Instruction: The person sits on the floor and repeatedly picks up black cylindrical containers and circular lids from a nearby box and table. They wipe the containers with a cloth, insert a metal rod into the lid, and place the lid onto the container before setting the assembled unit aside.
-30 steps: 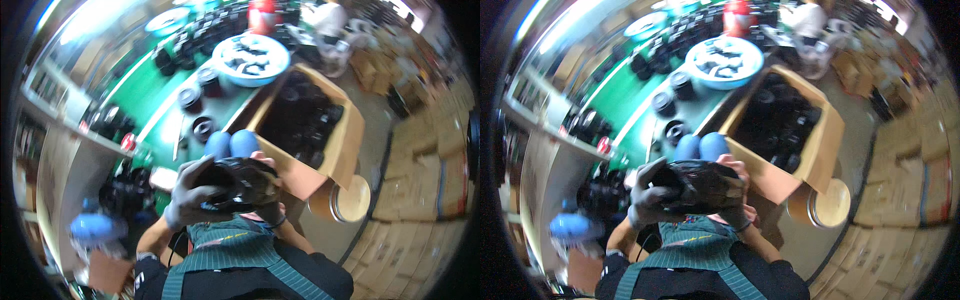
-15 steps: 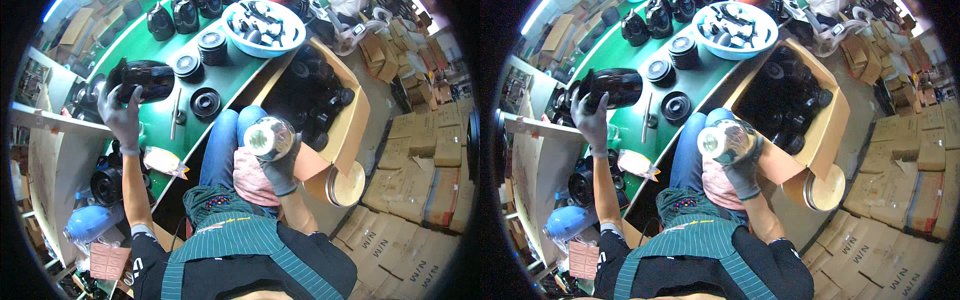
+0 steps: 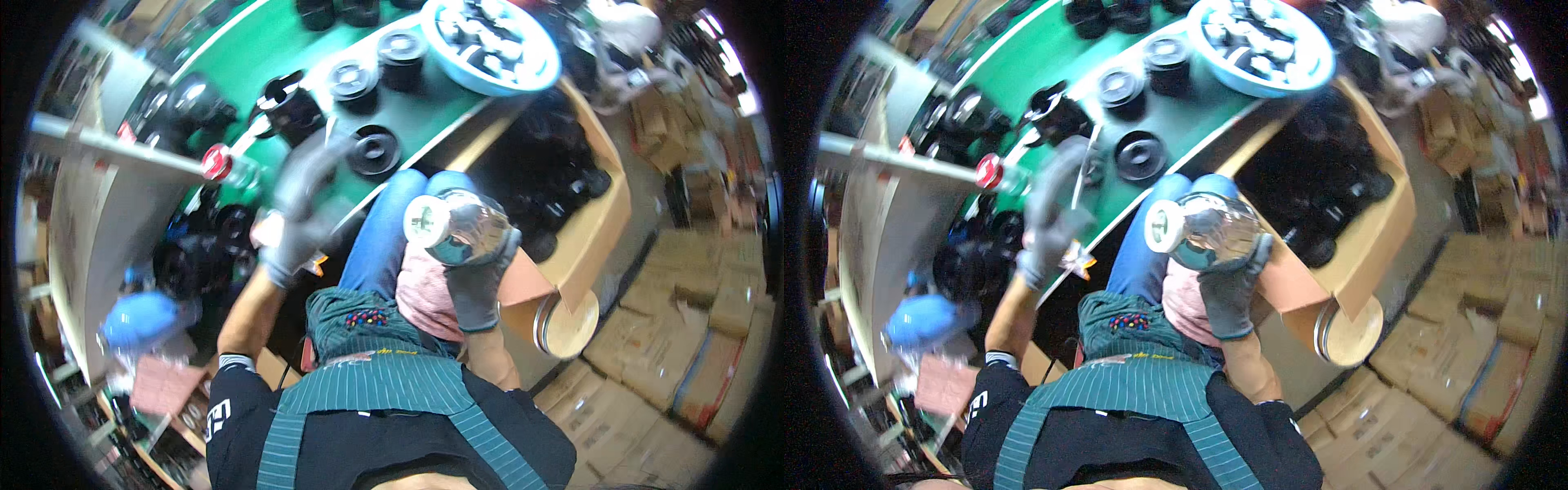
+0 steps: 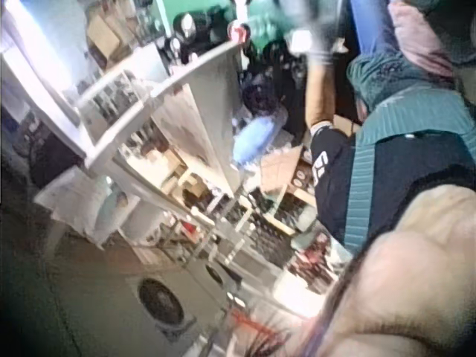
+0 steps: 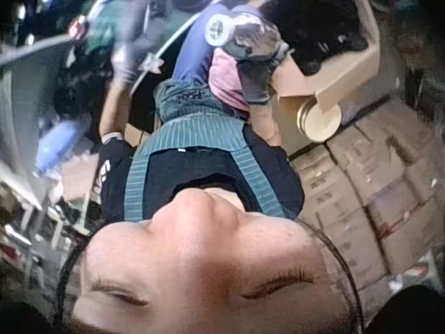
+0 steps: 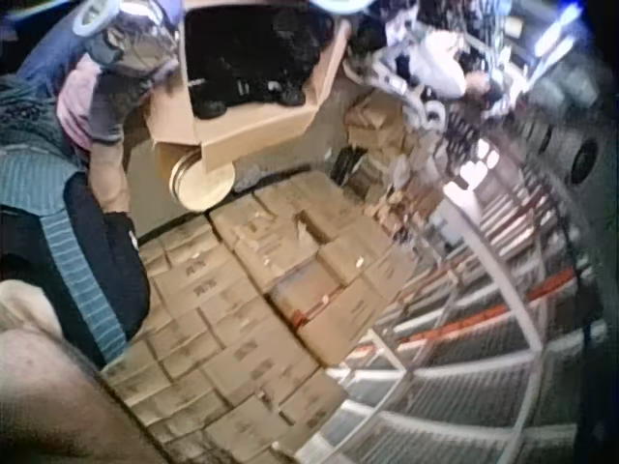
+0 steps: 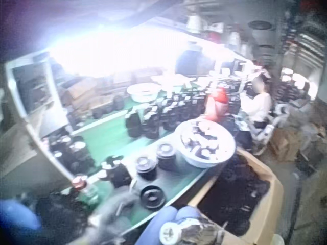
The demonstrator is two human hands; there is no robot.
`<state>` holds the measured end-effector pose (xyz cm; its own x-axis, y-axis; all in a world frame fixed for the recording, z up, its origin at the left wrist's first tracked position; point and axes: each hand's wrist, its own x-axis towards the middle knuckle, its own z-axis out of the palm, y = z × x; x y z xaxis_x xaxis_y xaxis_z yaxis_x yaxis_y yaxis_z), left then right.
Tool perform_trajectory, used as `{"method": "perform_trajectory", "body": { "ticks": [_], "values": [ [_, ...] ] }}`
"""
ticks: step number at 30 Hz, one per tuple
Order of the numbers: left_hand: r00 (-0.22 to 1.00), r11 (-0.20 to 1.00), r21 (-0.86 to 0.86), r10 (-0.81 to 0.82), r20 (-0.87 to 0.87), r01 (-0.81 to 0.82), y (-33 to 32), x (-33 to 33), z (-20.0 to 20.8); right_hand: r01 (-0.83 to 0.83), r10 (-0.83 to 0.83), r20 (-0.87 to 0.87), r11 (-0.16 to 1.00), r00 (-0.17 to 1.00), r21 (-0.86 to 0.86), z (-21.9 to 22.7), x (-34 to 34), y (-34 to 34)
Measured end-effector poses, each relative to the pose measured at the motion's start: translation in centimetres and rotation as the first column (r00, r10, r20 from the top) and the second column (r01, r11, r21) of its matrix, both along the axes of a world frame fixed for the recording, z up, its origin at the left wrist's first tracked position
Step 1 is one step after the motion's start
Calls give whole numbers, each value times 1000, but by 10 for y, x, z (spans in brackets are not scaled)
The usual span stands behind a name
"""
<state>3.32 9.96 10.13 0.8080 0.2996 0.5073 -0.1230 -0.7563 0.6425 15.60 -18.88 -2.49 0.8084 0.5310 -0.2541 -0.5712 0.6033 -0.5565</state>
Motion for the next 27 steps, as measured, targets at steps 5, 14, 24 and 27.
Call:
{"method": "perform_trajectory", "body": {
  "ticks": [5,14,24,27],
  "values": [
    [998,981,-186,44,-52,-53,-96,-26,-23,-200,201,234,979,951,-30,14,-26,18],
    [894,861,-281,345,-287,-423,-152,-143,1,38,697,647,671,309,-741,-14,-55,13],
    [564,224,-833,817,-122,-505,-195,-252,-23,-976,967,-150,215,208,33,63,-108,97],
    [346,196,-980,919,190,16,-206,-345,-52,-995,992,-87,96,94,18,68,-136,115]
  ]
}}
